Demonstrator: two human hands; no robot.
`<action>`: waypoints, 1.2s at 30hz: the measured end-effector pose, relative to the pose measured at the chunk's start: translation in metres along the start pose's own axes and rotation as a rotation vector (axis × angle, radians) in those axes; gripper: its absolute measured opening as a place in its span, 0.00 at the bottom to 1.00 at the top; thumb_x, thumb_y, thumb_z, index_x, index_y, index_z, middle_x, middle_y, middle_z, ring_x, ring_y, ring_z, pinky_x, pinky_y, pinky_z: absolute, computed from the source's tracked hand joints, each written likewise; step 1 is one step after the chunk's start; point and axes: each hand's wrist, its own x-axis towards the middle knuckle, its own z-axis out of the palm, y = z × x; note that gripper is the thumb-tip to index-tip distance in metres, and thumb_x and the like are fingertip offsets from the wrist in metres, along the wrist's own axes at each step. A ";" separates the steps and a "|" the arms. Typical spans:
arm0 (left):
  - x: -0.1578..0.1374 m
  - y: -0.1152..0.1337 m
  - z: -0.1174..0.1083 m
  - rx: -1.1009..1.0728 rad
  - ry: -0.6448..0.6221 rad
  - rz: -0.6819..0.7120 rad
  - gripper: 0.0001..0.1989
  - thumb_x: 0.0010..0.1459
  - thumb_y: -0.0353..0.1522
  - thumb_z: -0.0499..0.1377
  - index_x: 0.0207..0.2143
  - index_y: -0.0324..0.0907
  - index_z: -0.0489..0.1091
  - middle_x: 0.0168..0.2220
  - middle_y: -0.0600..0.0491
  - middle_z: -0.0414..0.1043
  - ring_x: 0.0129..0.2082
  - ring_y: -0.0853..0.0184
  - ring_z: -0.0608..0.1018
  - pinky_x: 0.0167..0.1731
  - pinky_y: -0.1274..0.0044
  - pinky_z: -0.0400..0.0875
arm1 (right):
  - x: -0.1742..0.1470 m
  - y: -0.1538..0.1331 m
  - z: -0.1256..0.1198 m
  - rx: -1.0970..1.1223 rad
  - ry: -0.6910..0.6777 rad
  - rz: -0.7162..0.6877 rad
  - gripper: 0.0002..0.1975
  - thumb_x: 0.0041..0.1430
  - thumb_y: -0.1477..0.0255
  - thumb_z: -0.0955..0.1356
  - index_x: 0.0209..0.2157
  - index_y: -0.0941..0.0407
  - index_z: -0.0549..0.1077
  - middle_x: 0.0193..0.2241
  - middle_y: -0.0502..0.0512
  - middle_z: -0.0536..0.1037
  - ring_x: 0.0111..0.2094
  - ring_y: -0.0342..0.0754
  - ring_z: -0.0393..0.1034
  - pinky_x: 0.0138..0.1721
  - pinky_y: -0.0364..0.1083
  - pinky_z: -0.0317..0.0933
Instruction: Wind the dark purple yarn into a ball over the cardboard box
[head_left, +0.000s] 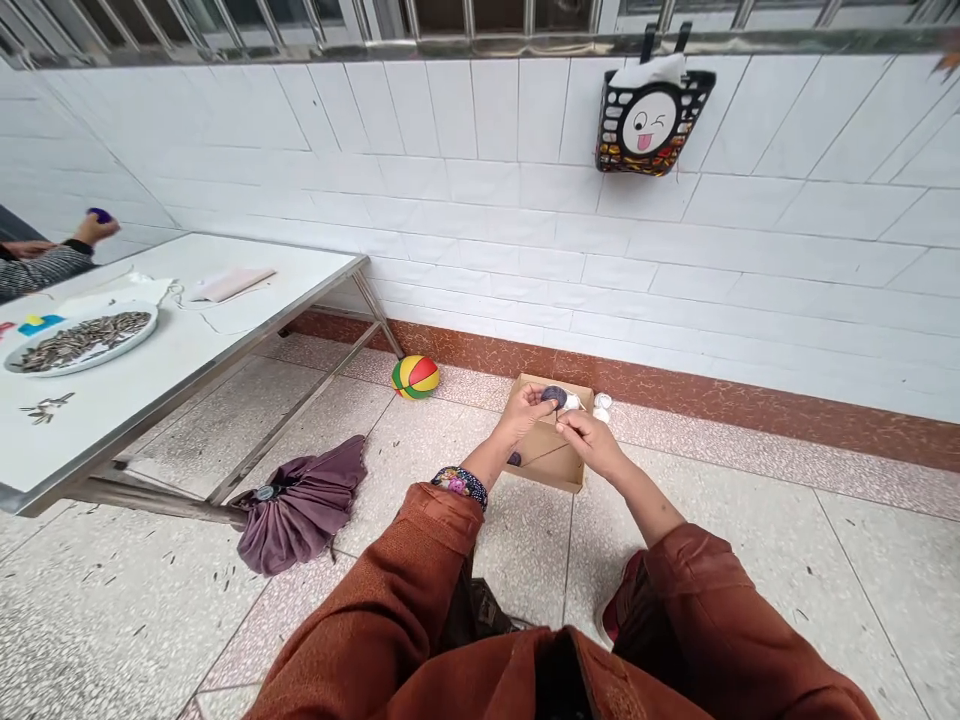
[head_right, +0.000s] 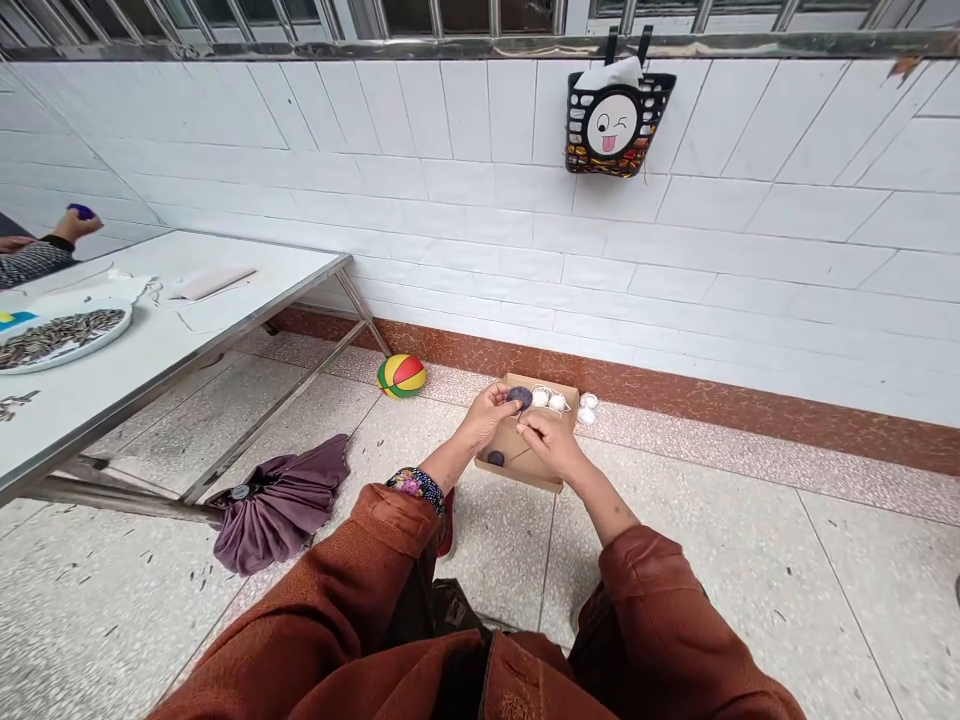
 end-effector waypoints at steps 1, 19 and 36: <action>0.007 -0.002 -0.002 0.029 -0.005 0.008 0.29 0.34 0.36 0.82 0.37 0.40 0.74 0.35 0.55 0.80 0.36 0.70 0.79 0.44 0.75 0.72 | 0.009 0.003 -0.004 0.005 0.015 -0.012 0.19 0.74 0.54 0.65 0.32 0.51 0.74 0.30 0.54 0.78 0.34 0.52 0.73 0.41 0.50 0.68; 0.021 -0.014 -0.026 0.186 -0.045 0.013 0.26 0.41 0.36 0.79 0.40 0.41 0.71 0.39 0.53 0.78 0.40 0.67 0.78 0.48 0.72 0.71 | 0.019 0.024 0.017 0.053 -0.076 0.074 0.17 0.73 0.56 0.65 0.32 0.52 0.72 0.29 0.52 0.76 0.32 0.50 0.69 0.39 0.48 0.65; 0.028 0.004 0.007 0.136 -0.125 -0.010 0.25 0.47 0.42 0.76 0.41 0.41 0.69 0.38 0.54 0.79 0.35 0.69 0.79 0.38 0.76 0.71 | 0.010 0.006 -0.012 0.042 -0.033 0.016 0.18 0.74 0.58 0.65 0.30 0.52 0.69 0.27 0.50 0.73 0.30 0.48 0.67 0.37 0.46 0.62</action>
